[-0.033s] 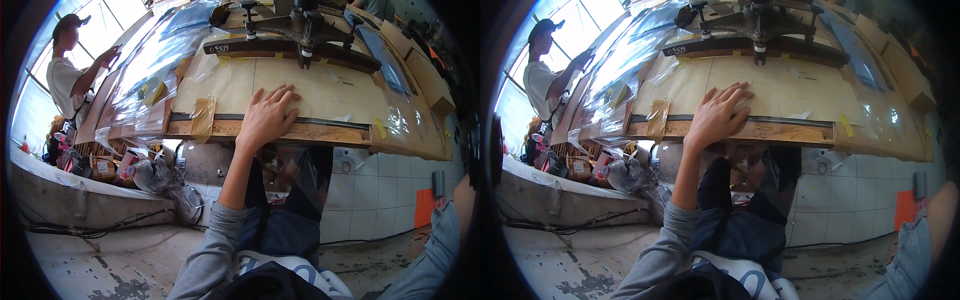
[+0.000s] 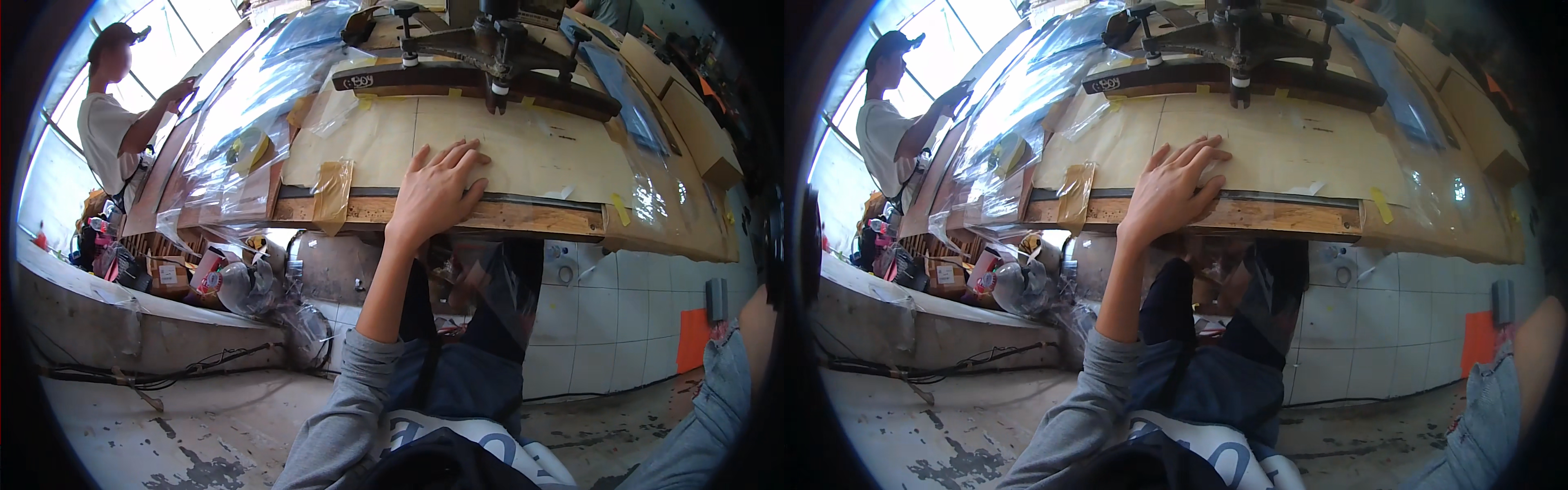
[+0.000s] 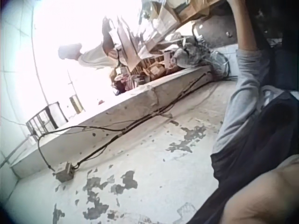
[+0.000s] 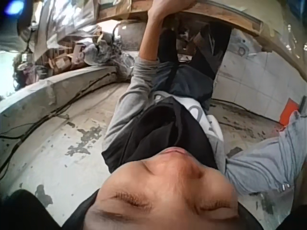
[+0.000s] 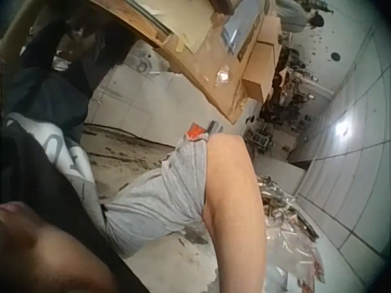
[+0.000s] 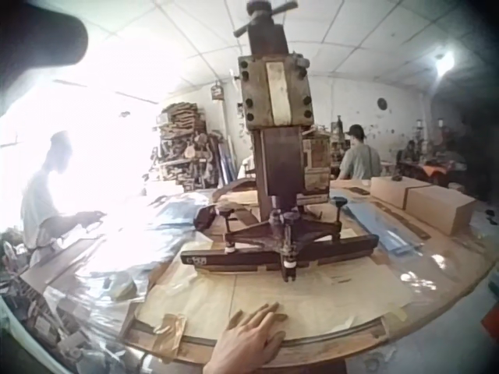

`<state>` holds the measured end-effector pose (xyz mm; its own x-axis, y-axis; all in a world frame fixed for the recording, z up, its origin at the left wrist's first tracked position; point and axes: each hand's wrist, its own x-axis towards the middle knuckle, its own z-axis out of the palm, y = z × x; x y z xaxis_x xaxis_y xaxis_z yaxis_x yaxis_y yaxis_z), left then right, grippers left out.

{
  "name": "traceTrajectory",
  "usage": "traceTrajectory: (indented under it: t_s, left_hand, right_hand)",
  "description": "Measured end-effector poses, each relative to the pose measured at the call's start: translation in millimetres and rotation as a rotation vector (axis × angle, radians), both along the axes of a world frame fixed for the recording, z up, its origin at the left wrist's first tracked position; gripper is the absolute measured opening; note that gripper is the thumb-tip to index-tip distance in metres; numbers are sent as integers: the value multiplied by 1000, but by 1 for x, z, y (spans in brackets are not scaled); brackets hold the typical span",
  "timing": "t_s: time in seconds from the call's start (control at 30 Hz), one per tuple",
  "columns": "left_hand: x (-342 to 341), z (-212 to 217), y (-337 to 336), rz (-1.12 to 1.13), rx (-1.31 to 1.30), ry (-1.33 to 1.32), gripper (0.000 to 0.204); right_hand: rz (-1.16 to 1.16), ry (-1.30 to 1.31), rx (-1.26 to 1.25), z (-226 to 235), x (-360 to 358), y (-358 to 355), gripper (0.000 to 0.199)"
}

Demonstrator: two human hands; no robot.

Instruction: The person applies small adhesive strips to a large transparent plastic sheet and uses a manual press to secure them at a workbench.

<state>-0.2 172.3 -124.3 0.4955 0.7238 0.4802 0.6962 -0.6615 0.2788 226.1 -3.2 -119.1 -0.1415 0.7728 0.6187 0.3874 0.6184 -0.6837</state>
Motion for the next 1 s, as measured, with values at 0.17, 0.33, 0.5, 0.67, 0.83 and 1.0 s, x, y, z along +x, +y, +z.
traceTrajectory:
  t_s: [0.17,0.33,0.5,0.67,0.83,1.0]
  left_hand:
    - [3,1,0,0,-76,42,32]
    - [11,-3,12,-37,47,-22,30]
    - [-13,4,3,-51,-10,-6,29]
    - [-4,11,-3,-125,-81,-40,32]
    - [1,-1,6,-45,-17,-56,36]
    - [4,5,7,-19,-93,-133,43]
  right_hand:
    - [-25,28,231,47,34,-32,30]
    - [-49,69,590,128,45,-41,29]
    - [-237,-84,289,84,-22,58,29]
    - [-435,-403,47,8,-48,109,37]
    - [-531,-671,-54,-7,-49,119,47]
    - [-536,-687,-165,-4,-38,142,44]
